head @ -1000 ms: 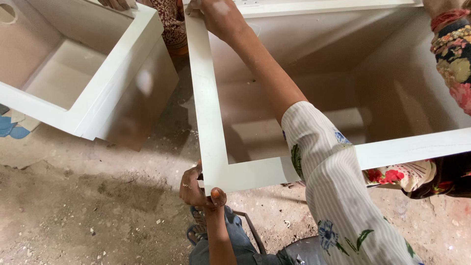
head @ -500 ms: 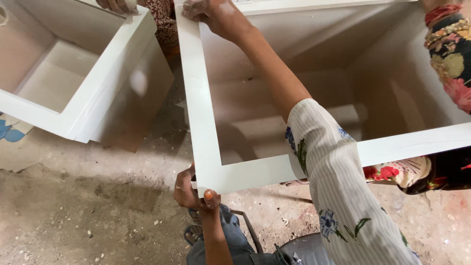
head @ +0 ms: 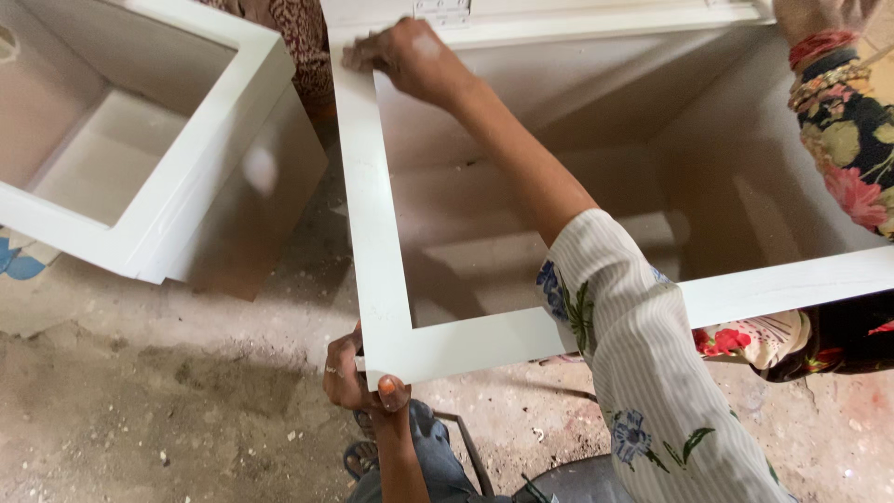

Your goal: The person sands the edges and corners of a white wooden cabinet using a sanding block. They work on the top rim and side edges, then move to the lower front edge, smoothing the surface by hand.

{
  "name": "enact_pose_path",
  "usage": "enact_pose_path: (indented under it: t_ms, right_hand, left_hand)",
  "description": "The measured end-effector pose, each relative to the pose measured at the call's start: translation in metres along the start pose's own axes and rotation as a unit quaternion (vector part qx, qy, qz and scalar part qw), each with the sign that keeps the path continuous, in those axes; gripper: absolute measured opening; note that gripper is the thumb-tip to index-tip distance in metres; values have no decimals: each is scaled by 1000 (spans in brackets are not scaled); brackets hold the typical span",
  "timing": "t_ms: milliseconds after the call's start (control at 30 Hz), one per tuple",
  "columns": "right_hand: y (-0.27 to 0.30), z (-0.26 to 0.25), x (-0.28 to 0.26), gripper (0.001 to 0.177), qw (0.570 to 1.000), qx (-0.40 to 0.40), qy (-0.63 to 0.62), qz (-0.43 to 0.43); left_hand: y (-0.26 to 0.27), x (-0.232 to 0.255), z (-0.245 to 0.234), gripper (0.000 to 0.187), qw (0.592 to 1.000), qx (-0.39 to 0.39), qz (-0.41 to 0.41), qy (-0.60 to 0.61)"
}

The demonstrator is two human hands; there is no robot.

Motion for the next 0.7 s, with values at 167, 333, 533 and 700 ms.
enact_pose_path:
  t_ms: [167, 333, 533, 700]
  right_hand:
    - [20, -15, -44, 17, 992, 0, 36, -123]
    - [9, -4, -24, 19, 999, 0, 28, -23]
    - [20, -9, -52, 35, 998, -2, -3, -55]
    - [59, -22, -123, 38, 990, -68, -70, -105]
  left_hand:
    - [-6, 5, -2, 86, 1000, -8, -4, 11]
    - [-3, 2, -5, 88, 1000, -4, -15, -9]
    - [-3, 2, -1, 89, 1000, 3, -13, -5]
    - [3, -2, -3, 90, 1000, 5, -11, 2]
Point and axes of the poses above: each hand's wrist, its own y-axis away from the middle knuckle, its own z-axis out of the palm, x = y × z, the point moved 9 cm from there along -y, towards the middle knuckle
